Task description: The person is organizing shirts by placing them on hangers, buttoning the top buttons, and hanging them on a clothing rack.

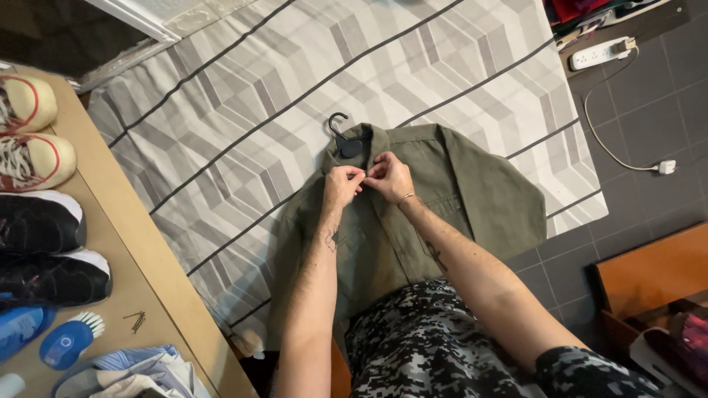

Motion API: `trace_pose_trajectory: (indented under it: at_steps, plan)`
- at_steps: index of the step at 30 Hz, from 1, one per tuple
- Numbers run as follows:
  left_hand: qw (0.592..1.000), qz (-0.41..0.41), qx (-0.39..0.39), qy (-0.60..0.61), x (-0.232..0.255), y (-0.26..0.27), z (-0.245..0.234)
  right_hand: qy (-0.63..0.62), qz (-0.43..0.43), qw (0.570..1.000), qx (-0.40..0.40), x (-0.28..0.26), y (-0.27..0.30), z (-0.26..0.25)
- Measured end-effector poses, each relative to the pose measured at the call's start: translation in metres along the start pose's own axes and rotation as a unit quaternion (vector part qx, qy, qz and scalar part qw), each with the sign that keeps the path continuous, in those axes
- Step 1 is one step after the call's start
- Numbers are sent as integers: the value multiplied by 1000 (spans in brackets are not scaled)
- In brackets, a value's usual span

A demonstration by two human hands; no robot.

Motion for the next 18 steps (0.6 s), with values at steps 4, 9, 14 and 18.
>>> trace_pose_trajectory:
  at_steps: [4, 9, 14, 18]
  plan:
    - [997, 1, 1, -78, 1, -12, -3, 100, 9, 995, 12, -13, 1, 5]
    - [989, 52, 24, -140, -4, -17, 0, 118, 60, 990, 52, -2, 0, 11]
    - [970, 127, 48, -201, 16, 3, 1, 114, 127, 982, 80, 11, -2, 14]
    - [969, 122, 49, -207, 38, 28, -4, 123, 164, 977, 57, 22, -10, 13]
Point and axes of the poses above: each hand's wrist, its own y-axis away from the middle knuckle, its own z-axis out of the palm, x = y × z, the point moved 4 cm from there along -y, towards the middle knuckle, and after that the axes turned 8 degrees about -z, right-handed, at the moved point
